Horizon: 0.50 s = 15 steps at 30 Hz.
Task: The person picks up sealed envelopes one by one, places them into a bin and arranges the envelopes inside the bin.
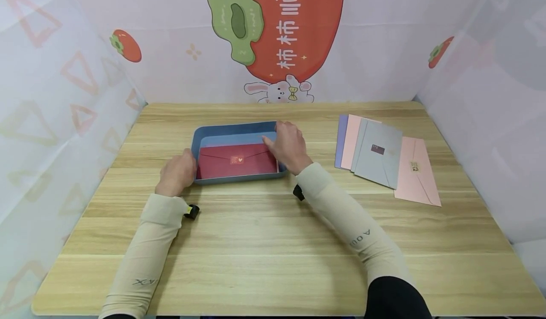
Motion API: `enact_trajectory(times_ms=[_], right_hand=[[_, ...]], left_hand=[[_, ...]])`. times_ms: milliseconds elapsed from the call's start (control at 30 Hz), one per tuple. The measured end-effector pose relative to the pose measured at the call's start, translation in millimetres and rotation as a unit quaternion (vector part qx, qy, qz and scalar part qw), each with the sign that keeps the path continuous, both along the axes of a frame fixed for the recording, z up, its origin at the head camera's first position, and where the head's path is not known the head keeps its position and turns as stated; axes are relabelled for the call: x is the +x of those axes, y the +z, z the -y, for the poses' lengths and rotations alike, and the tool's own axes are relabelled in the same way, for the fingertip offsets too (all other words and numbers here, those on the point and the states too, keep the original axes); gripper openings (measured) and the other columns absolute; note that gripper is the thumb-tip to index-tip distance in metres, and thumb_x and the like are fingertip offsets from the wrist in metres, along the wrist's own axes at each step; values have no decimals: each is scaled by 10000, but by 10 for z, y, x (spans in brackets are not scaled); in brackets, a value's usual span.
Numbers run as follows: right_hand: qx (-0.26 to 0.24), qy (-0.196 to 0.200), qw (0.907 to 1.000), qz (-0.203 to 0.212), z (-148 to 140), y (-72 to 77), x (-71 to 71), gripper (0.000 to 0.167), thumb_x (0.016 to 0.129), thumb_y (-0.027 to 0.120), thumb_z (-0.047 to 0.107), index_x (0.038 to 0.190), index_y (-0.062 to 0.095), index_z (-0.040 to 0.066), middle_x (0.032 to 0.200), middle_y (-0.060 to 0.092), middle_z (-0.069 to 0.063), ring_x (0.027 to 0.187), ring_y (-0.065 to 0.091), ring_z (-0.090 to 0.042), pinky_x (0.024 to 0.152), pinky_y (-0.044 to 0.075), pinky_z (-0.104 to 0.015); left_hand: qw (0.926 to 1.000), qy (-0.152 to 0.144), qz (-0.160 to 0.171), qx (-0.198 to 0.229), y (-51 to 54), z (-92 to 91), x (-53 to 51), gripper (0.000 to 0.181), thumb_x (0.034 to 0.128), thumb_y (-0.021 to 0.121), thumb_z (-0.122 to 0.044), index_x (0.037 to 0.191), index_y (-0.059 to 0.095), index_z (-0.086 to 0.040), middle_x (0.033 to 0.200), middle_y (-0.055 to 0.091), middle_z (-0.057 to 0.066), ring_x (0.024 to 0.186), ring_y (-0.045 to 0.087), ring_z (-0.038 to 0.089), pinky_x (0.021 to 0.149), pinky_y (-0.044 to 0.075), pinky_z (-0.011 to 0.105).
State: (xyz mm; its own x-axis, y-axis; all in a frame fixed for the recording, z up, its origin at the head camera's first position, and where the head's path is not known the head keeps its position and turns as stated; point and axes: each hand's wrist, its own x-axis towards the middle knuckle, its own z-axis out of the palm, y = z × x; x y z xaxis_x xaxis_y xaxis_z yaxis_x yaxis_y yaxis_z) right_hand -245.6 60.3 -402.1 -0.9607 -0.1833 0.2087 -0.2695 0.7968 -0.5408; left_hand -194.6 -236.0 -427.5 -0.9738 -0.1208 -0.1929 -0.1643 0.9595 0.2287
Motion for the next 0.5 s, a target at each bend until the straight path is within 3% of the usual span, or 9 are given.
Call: enact_trajectory(times_ms=[167,500], right_hand=[[95,-14,9999,43,-75,7,30,470,980,759,355,1229,692,-39,1130,729,-199,966,667,-304,897,598,-453],[500,-312,9982,147,-249,27,111,605,978,762,381,1375,622,-53,1388,662,-242,1215,681,-410,1013,578,-522]], left_hand=[[10000,34,13,1,1,-15,-6,217,1089,370,-86,1227,469,49,1093,654,303,972,671,428,832,566,578],[10000,-14,-10,-6,-7,-5,-2,242,1094,354,-89,1238,474,64,1095,657,313,975,680,433,817,574,579]])
